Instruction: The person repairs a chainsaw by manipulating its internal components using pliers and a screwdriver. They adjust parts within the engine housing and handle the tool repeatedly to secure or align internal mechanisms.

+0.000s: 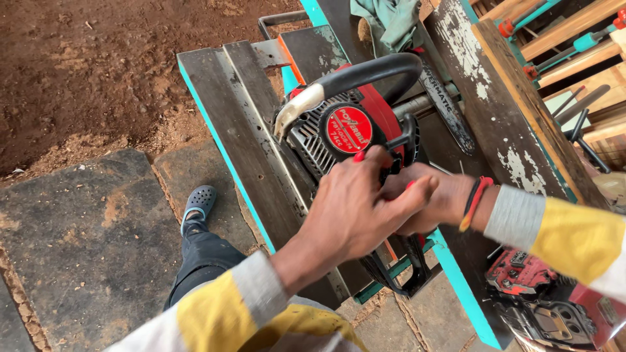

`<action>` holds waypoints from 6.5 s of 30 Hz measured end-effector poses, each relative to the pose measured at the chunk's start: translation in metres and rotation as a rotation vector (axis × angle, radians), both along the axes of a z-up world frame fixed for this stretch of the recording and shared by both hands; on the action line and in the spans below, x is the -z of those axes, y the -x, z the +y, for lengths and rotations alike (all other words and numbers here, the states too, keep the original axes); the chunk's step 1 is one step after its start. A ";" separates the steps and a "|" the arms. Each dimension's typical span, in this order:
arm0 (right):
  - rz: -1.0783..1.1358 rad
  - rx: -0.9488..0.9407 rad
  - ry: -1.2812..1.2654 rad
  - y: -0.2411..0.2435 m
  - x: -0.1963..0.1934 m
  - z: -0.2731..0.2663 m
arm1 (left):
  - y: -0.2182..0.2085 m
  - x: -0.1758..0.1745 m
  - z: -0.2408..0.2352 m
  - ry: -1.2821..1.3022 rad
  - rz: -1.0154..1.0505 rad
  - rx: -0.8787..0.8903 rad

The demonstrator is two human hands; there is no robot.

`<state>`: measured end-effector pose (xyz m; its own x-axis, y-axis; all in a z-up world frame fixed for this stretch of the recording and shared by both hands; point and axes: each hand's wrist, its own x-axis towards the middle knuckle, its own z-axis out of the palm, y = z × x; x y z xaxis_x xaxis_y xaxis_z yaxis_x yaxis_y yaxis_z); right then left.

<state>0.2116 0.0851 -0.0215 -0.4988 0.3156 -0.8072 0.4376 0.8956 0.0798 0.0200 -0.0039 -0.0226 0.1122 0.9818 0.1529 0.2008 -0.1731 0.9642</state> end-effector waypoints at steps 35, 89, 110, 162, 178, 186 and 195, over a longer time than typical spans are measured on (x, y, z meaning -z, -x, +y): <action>0.995 0.925 -0.384 -0.030 -0.091 -0.080 | 0.033 -0.030 0.041 -0.203 0.096 0.341; 1.933 2.114 -0.634 -0.026 0.055 -0.251 | -0.052 0.016 0.050 0.609 -0.603 0.819; 2.300 2.279 -0.221 0.014 0.057 -0.224 | -0.053 -0.011 0.042 0.114 -0.034 1.107; 2.683 2.453 0.066 -0.020 0.050 -0.226 | 0.028 -0.009 0.091 -1.095 0.695 0.946; 2.482 2.450 0.275 0.018 0.045 -0.243 | -0.058 -0.020 0.100 -1.221 1.584 1.717; 2.724 2.345 0.277 0.033 0.056 -0.247 | -0.068 -0.017 0.102 -1.230 1.557 1.791; 3.059 2.212 0.407 0.058 0.103 -0.243 | -0.068 -0.007 0.124 -1.111 1.228 1.911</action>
